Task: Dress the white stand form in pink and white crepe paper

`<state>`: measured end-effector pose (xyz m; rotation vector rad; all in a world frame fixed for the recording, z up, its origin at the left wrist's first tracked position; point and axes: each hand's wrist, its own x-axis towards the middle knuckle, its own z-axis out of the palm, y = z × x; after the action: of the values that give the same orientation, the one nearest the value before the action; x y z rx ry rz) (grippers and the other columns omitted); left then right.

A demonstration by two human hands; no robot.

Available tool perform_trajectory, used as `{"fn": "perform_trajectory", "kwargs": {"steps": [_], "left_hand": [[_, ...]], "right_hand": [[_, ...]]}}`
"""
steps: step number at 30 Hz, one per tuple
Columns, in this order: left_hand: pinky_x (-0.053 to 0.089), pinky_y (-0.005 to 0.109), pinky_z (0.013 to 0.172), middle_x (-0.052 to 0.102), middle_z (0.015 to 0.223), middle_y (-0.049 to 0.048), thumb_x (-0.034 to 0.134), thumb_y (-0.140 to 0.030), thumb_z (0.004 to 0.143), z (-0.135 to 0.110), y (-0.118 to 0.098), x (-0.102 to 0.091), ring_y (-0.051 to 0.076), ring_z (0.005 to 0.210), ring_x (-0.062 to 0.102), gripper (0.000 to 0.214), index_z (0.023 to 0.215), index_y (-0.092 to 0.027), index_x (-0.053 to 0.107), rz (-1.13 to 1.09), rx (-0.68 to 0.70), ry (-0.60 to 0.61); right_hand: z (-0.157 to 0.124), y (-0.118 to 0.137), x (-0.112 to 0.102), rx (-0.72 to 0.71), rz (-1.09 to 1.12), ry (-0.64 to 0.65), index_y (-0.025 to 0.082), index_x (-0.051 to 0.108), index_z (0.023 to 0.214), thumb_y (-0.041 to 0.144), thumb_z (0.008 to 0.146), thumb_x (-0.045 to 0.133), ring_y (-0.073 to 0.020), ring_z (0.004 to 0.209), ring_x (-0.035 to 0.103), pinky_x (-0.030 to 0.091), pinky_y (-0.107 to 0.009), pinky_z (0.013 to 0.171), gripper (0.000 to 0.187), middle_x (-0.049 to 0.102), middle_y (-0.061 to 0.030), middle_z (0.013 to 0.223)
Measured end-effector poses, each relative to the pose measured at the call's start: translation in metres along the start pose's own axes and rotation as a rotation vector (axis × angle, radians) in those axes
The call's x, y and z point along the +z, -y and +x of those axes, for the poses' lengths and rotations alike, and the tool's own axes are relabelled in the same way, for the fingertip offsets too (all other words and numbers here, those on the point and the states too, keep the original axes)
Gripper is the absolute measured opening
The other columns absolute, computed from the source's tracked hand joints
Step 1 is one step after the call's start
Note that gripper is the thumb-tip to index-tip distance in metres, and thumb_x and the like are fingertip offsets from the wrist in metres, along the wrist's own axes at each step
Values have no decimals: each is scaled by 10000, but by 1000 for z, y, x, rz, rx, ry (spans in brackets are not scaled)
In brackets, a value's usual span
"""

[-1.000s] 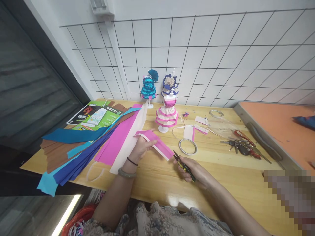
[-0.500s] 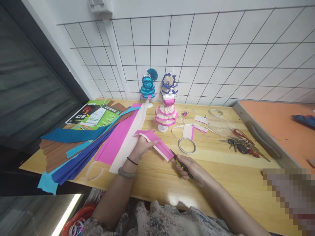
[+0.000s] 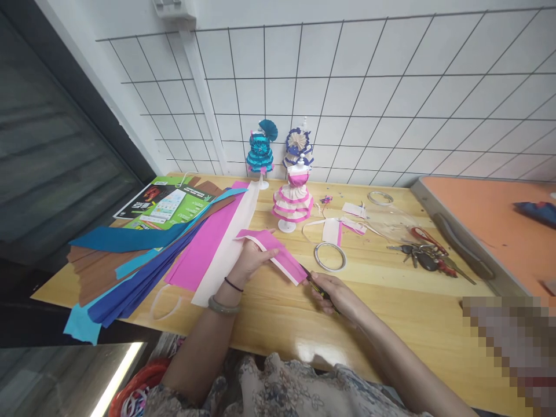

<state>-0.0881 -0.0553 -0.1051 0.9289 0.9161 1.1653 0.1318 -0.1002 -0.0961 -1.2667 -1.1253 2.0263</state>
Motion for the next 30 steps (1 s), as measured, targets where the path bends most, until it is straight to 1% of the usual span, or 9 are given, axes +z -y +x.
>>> {"fn": "perform_trajectory", "kwargs": {"steps": [5,12,15,21,23,27,30], "left_hand": [[515,388,850,669,1022,107,712,-185,683,0,0,0,239,988,626,748,1348,-187,370,2,-1,-5],[508,416,861,674,990,92,730,-160,654,1,2,-2,246,991,624,755,1329,-192,394,-2,-24,-8],[505,412,863,672,999,90,730,-155,651,1,3,-2,248,995,623,750,1322,-195,399,-13,-19,-4],[499,378,863,671,1004,93,726,-175,658,2,5,-4,237,990,620,684,1282,-168,447,29,20,-27],[497,368,866,668,1010,93,725,-176,660,2,4,-3,229,984,620,690,1289,-160,442,36,26,-30],[520,365,810,672,998,97,734,-185,650,0,2,-1,232,938,636,747,1319,-161,403,27,-11,-41],[515,380,822,681,971,99,741,-186,642,0,-1,1,238,933,641,784,1336,-158,380,6,-36,-34]], "right_hand": [[-3,3,3,-10,-5,-32,147,566,838,579,747,566,-27,384,231,115,-185,380,441,356,74,524],[-4,6,4,-12,-26,-37,155,547,804,585,727,580,-31,374,251,120,-193,377,438,369,73,522],[-2,5,4,-1,-21,-31,156,530,789,594,718,584,-22,371,230,109,-193,381,447,370,75,527],[0,1,2,-14,5,-31,150,539,842,585,739,567,-30,391,219,111,-195,380,448,356,80,520],[-1,-1,1,-15,5,-24,153,538,843,584,743,563,-32,391,215,111,-197,380,443,353,81,514],[-1,-1,0,-13,4,-7,157,537,842,587,747,560,-32,400,210,111,-195,386,441,348,81,520],[-1,-2,1,-13,-8,-9,151,539,845,597,742,557,-32,397,206,104,-194,385,457,332,87,507]]}}
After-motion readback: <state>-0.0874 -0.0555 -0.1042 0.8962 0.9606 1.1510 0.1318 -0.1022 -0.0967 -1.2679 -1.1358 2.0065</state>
